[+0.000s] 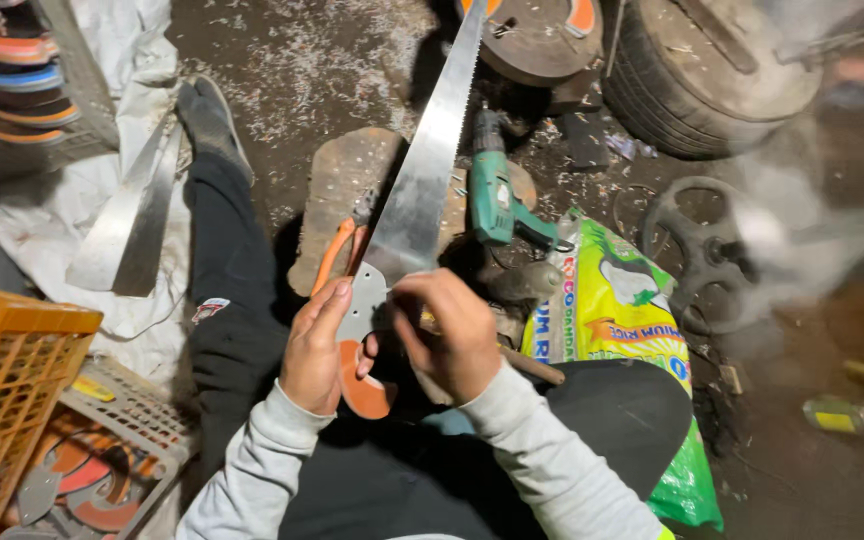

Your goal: The person sits on the floor and uses a hammer to tap a metal bracket onto a saw blade. They then use a power drill to drive screws into the bracket and finish by tightening the screws with a screwdriver.

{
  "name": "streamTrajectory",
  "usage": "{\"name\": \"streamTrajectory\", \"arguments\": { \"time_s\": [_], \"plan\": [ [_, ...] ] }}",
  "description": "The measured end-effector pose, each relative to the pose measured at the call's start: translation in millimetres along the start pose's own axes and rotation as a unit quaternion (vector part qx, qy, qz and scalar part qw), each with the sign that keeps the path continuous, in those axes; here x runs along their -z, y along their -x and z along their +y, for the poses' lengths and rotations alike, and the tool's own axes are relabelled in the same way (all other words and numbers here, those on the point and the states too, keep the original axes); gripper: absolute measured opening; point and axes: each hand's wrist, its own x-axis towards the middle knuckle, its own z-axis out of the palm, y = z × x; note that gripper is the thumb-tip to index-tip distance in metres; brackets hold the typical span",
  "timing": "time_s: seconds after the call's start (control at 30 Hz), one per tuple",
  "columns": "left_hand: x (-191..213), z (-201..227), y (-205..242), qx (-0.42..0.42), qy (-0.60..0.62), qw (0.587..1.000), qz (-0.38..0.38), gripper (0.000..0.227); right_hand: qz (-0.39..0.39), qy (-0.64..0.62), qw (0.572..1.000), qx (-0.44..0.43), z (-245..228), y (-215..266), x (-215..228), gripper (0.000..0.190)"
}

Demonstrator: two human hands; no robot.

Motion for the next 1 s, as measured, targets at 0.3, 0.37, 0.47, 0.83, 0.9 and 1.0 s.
{"name": "streamTrajectory", "arguments": {
  "time_s": [0.3, 0.37, 0.47, 0.83, 0.9, 1.0],
  "plan": [
    [-17, -23, 13, 0.003, -0.061, 0.998, 0.025, 0.034, -0.020, 0.031, 0.998, 0.055, -3, 6, 7, 0.032],
    [-17, -27, 15, 0.002, -0.080, 0.996, 0.035, 0.033, -0.030, 0.032, 0.998, 0.048, -5, 8, 7, 0.032],
    [-16, -31, 14, -0.008, -0.114, 0.992, 0.049, 0.034, -0.033, 0.044, 0.997, 0.048, -6, 8, 6, 0.030],
    [-12, -38, 13, -0.007, -0.131, 0.989, 0.072, 0.037, -0.150, 0.099, 0.983, 0.035, -3, 4, 20, 0.041],
    [-14, -39, 13, -0.004, -0.135, 0.988, 0.075, 0.037, -0.146, 0.127, 0.980, 0.049, -2, 5, 16, 0.035],
    [-15, -40, 14, -0.009, -0.147, 0.987, 0.067, 0.038, -0.123, 0.164, 0.977, 0.049, 3, 6, 4, 0.016]
  ]
}}
